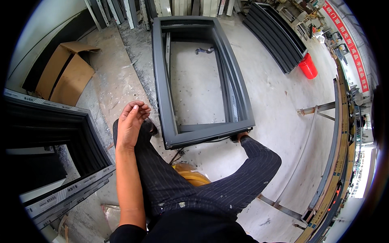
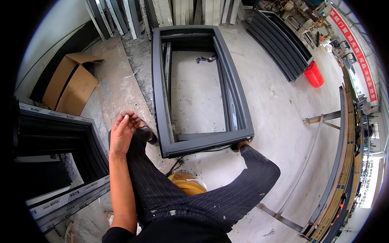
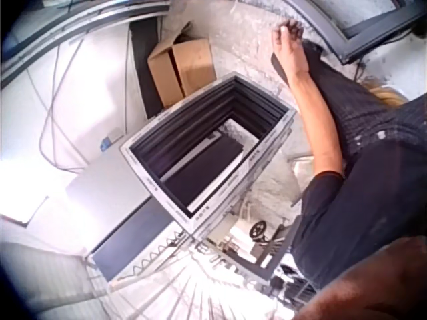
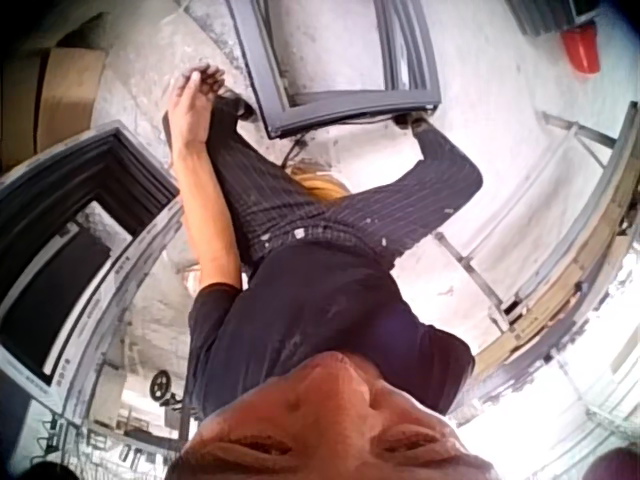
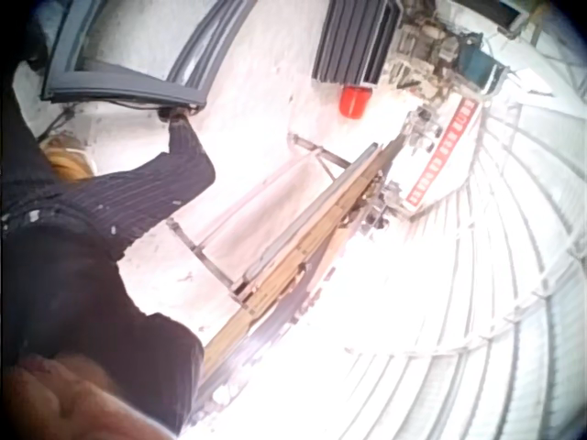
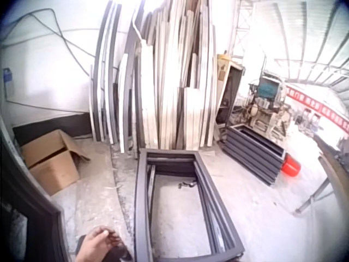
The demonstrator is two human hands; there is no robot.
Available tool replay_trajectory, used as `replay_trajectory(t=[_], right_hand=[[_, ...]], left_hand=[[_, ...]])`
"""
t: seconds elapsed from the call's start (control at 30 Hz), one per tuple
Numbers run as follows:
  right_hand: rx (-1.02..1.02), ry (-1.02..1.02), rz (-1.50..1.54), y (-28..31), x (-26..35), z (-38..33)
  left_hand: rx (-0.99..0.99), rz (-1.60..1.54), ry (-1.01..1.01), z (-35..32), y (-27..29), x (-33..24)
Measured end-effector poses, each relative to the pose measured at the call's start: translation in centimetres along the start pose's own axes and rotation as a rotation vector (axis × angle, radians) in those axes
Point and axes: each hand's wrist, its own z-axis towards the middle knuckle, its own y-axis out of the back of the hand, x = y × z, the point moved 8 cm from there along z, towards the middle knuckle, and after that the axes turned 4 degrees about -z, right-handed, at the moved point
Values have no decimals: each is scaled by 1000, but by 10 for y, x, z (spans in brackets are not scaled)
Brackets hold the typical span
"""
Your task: The person sits on a low stool and uses pliers to remove a rubber seal from a grey window frame. They then lift the frame, walk across the workshop floor, and stack it with other frames.
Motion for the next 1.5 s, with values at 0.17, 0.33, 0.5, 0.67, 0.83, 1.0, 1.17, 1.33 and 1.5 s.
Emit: replay_trajectory(t=[0.17, 0.33, 0.5, 0.67, 0.83, 1.0, 1.17, 1.33, 1.5], right_hand=[[14, 1, 1, -2, 7, 5], [28, 4, -8, -3, 11, 8], [40, 4, -6, -5, 14, 10], [51, 18, -5, -5, 22, 18], [66, 22, -12, -6, 28, 21], [74, 35, -16, -7, 35, 23], [88, 32, -17, -9, 38, 26], [88, 46, -22, -9, 42, 27], [89, 47, -19, -8, 40, 24]], left_hand=[[-3, -6, 4, 1, -3, -1], [0, 25, 15, 4, -5, 3], [15, 14, 26, 3, -6, 5], [-3, 20, 24, 3, -4, 4], [-18, 15, 15, 2, -4, 2], [-8, 22, 23, 2, -7, 3], [-14, 18, 16, 1, -4, 2], [-22, 15, 14, 1, -4, 0], [-14, 4, 10, 0, -3, 1]])
